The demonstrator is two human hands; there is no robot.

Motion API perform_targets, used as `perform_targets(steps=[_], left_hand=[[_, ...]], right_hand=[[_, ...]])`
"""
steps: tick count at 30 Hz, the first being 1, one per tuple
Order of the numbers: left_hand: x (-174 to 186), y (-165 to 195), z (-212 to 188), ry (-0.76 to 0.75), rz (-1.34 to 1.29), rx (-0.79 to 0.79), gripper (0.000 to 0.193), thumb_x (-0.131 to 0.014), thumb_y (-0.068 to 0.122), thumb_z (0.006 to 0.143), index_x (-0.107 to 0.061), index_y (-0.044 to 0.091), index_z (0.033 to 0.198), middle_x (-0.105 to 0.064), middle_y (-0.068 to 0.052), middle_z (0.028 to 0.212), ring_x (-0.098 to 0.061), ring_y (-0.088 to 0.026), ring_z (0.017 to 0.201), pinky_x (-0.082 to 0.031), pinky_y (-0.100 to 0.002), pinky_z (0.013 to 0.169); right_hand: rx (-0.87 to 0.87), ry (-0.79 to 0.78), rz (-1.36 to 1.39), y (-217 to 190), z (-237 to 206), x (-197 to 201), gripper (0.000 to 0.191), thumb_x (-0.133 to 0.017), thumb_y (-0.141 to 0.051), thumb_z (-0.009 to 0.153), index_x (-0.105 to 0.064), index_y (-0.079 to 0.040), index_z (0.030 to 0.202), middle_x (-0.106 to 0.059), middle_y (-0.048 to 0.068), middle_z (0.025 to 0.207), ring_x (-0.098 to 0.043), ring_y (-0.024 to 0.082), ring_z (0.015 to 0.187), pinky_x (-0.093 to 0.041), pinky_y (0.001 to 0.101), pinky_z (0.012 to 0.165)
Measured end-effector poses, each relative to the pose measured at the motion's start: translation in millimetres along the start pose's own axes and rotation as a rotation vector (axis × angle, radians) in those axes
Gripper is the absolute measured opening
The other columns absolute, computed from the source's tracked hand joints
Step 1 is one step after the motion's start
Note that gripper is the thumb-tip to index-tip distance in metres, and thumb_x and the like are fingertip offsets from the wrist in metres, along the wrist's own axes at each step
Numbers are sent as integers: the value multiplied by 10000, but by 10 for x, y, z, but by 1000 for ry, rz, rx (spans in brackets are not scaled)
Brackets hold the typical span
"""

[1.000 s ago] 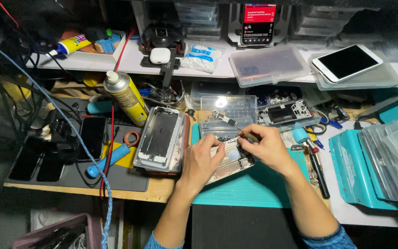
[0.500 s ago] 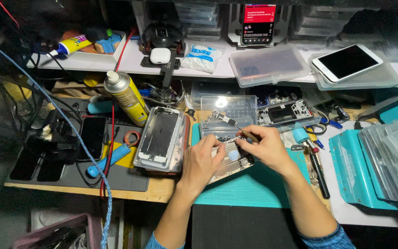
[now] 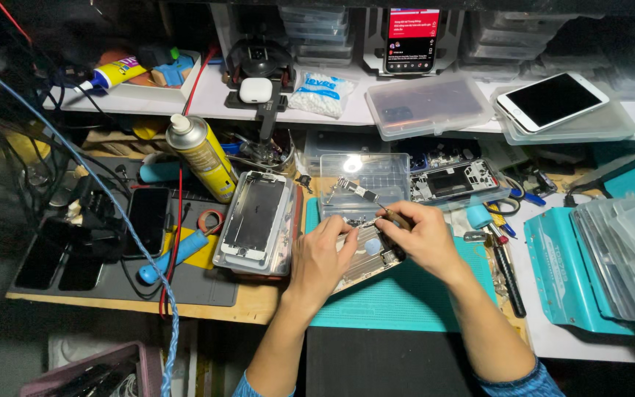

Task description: The person works on a disassembled smartphone at a repair bench, holding the metal chassis and using a small brush and tweezers to clean and manipulate internal components. They reposition the chassis repeatedly, lift small parts, and continue working on the exposed internals throughout the episode.

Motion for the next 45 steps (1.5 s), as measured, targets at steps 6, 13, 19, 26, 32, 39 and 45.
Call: perform_targets(steps=[6, 13, 19, 26, 32, 39, 45], left_hand=[[3, -24, 4, -5, -10, 7, 162, -707, 175, 924, -621, 40, 901, -735, -129, 877, -700, -365, 757, -521, -451, 623], [4, -26, -2, -9, -21, 7, 163, -707, 173, 925, -623, 35, 906, -730, -133, 877, -698, -371, 767, -519, -457, 630], [4, -24, 3, -31, -61, -9, 145, -703, 147, 931, -623, 26, 920, -720, -142, 884, -692, -377, 794, -523, -449, 653], [-8, -29, 0, -67, -57, 6, 166, -698, 173, 936, -628, 23, 928, -718, -145, 887, -698, -368, 791, -530, -441, 670], [-45, -9, 43, -88, -27, -12, 221, -728, 221, 910, -631, 25, 942, -716, -159, 894, -690, -384, 775, -523, -461, 658], [-147, 37, 106, -80, -113, -50, 230, -722, 199, 896, -597, 18, 962, -706, -172, 880, -684, -400, 783, -527, -477, 662], [-205, -10, 120, -56, -79, -45, 219, -719, 203, 919, -595, 23, 935, -710, -163, 873, -689, -395, 763, -529, -476, 650]], right_hand=[[-24, 14, -44, 18, -10, -29, 195, -761, -177, 864, -769, -43, 1006, -733, 8, 712, -631, 48, 627, -507, 240, 560], [-20, 20, 21, 59, -27, -58, 188, -754, -155, 873, -758, -27, 1010, -714, 19, 718, -593, 48, 642, -487, 251, 554], [-25, -4, 115, 126, -19, -86, 166, -757, -140, 882, -748, -13, 988, -711, -6, 746, -595, 33, 658, -491, 225, 568], [-92, -31, 231, 203, -25, -138, 133, -738, -115, 901, -734, -3, 970, -680, -18, 731, -569, 31, 636, -461, 221, 547], [-52, -10, 141, 174, -25, -121, 142, -740, -127, 899, -733, -5, 971, -690, -12, 724, -566, 27, 642, -460, 221, 550], [-42, 12, 86, 155, -28, -133, 156, -753, -140, 886, -738, -8, 967, -681, -19, 708, -559, 26, 632, -460, 219, 543], [-86, 9, 124, 188, -59, -123, 159, -750, -140, 890, -746, -6, 976, -655, -23, 691, -528, 33, 613, -420, 232, 520]])
Point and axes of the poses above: each hand's wrist, its own z-axis towards the middle knuckle, its own x-axis out of the back of the hand, y = z × x, the point moved 9 cm from there along z, towards the middle knuckle
